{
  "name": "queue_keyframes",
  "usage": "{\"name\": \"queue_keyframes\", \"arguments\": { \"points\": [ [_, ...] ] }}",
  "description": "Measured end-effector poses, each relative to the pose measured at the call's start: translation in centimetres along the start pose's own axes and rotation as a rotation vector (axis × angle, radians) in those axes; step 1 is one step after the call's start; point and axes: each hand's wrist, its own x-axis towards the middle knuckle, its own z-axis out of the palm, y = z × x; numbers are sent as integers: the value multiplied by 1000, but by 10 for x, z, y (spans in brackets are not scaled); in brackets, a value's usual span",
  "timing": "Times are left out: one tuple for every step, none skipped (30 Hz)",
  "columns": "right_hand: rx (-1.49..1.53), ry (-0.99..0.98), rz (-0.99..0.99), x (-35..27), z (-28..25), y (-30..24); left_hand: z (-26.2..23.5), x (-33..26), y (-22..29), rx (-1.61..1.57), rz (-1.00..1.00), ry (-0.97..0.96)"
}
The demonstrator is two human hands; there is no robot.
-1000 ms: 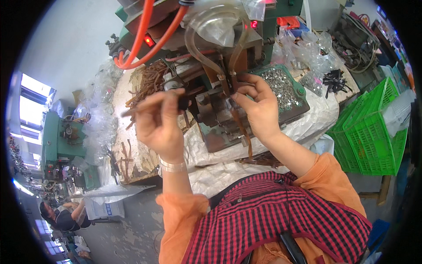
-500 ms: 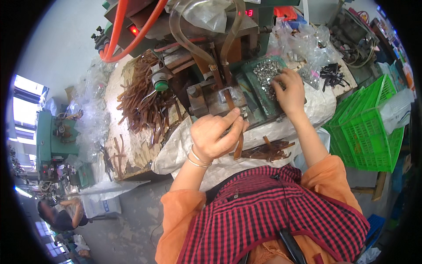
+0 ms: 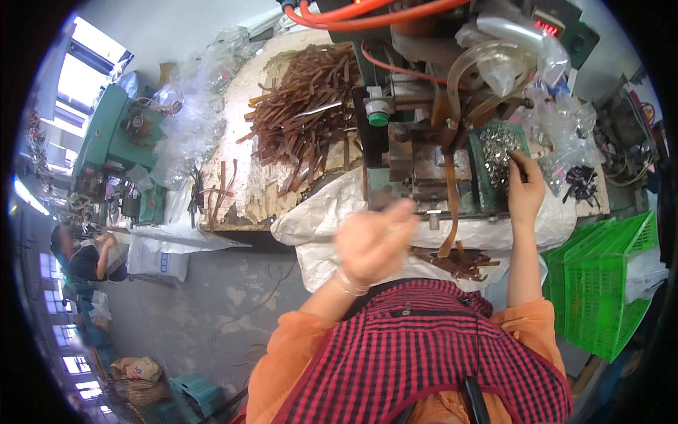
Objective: The person assembles small metallic beads onto brown straps using a machine. They repeatedly pick up a strap, thread it through the machine, and add beads before placing the finished item aside.
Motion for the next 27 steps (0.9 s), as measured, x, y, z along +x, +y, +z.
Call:
{"name": "queue_keyframes", "arguments": {
  "points": [
    [33,-9,-4,-8,-4,-1,-19,-6,-8,242,-38,12],
    [39,-26,71,-12,-8,-7,-28,4,-21,379,-227,129],
    [39,-36,66,-15,-10,-8,-37,22,-49,165,-217,274],
    [50,-45,58,-16,-10,-11,-45,39,-69,291,-183,223],
    [67,-56,42,-15,-8,-16,-51,53,-87,424,-149,178],
    [108,-54,80,-14,-5,-17,-41,61,-111,405,-148,113],
    [153,-74,80,-10,3,-29,-40,64,-132,425,-154,42],
    [189,-84,84,-7,9,-40,-33,63,-154,525,-131,-71],
    [220,-91,90,-4,11,-46,-21,59,-176,616,-107,-185],
    [225,-90,88,-2,14,-44,-8,58,-193,728,-94,-304],
    [233,-85,115,-3,14,-39,9,54,-210,831,-78,-420],
    [240,-81,141,-3,14,-34,26,48,-227,928,-65,-519],
    [246,-83,165,-3,12,-31,30,48,-230,912,-54,-542],
    [219,-66,155,-7,6,-30,33,49,-232,898,-42,-564],
    [184,-41,151,-9,-1,-26,40,48,-237,878,-32,-582],
    [155,-33,153,-15,-9,-22,34,48,-232,889,-43,-636],
    [127,-26,156,-21,-18,-18,24,48,-225,870,-64,-664],
    [85,-15,181,-27,-32,-16,15,44,-220,810,-131,-694],
    [31,33,165,-35,-42,-8,5,41,-215,758,-191,-720],
    [-23,81,149,-44,-53,2,-6,38,-205,607,-377,-736],
    [-73,133,135,-52,-61,8,-21,38,-192,455,-554,-745],
    [-52,140,202,-58,-67,11,-31,36,-185,298,-722,-755],
    [-30,146,268,-62,-73,11,-35,25,-185,129,-761,-605],
    [0,144,331,-64,-75,9,-42,6,-187,-27,-800,-448],
    [48,108,292,-62,-74,-4,-39,-1,-187,-202,-820,-293],
    [97,70,252,-58,-68,-21,-37,-7,-185,-331,-897,-228],
    [146,37,206,-51,-59,-39,-32,-1,-174,-404,-942,-154]
  ]
}}
